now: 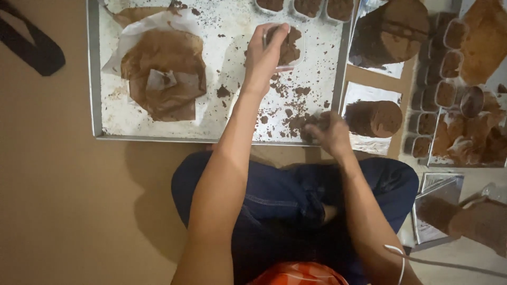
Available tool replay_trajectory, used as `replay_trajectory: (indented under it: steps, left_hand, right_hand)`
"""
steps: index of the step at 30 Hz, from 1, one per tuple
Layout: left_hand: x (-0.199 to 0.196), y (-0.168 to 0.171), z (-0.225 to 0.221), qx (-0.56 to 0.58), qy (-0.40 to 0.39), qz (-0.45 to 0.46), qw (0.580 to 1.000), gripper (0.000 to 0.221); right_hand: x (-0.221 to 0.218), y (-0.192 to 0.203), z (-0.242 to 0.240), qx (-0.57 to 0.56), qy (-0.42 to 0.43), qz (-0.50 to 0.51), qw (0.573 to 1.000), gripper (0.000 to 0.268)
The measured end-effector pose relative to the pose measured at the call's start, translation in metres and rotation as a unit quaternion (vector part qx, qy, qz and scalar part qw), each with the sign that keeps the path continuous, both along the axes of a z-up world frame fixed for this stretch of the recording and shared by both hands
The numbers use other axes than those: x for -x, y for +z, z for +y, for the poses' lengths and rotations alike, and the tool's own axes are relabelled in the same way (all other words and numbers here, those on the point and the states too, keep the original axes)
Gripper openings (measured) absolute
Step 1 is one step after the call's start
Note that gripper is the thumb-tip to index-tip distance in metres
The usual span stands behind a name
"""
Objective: The person is sitting on the floor, filling small square containers with pieces of cake and using a thin metal tool to trim or cut the cake to fit.
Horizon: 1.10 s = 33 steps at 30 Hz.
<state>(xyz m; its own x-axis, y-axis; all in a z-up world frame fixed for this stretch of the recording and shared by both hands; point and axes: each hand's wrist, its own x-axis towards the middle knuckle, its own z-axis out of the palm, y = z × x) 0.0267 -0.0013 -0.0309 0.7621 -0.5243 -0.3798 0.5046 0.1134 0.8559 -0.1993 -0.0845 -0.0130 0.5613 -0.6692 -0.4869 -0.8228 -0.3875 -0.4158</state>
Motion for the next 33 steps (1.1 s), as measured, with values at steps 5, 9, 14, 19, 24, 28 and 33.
replay_trajectory:
  steps: [5, 9, 14, 19, 24, 28, 33]
  left_hand:
    - [-0.006, 0.008, 0.008, 0.042, 0.023, 0.009, 0.999, 0.050]
    - [-0.008, 0.007, 0.005, 0.027, -0.009, 0.079, 0.996, 0.083]
    - [-0.003, 0.008, 0.005, 0.012, -0.062, 0.098, 0.993, 0.056]
    - [0.008, 0.000, 0.001, 0.017, -0.109, 0.056, 0.992, 0.047]
    - [0.010, 0.022, 0.003, 0.002, -0.120, 0.101, 0.988, 0.059]
    - [0.008, 0.036, 0.009, 0.005, -0.101, 0.126, 0.987, 0.071]
    - [0.007, 0.029, 0.005, 0.009, -0.107, 0.128, 0.986, 0.071]
  right_hand:
    - [-0.019, -0.023, 0.031, 0.023, 0.023, 0.061, 0.998, 0.087]
    - [-0.028, -0.049, 0.048, 0.064, 0.160, -0.115, 0.978, 0.046]
    - [-0.041, -0.033, 0.035, -0.044, 0.047, -0.177, 0.982, 0.027]
    - [-0.060, 0.026, 0.003, -0.130, -0.115, -0.269, 0.947, 0.022]
    - [-0.100, 0.067, -0.010, -0.089, -0.079, -0.398, 0.909, 0.020]
    - [-0.113, 0.062, -0.014, -0.063, 0.004, -0.351, 0.934, 0.024]
    - [-0.111, 0.060, -0.009, 0.027, 0.042, -0.318, 0.947, 0.027]
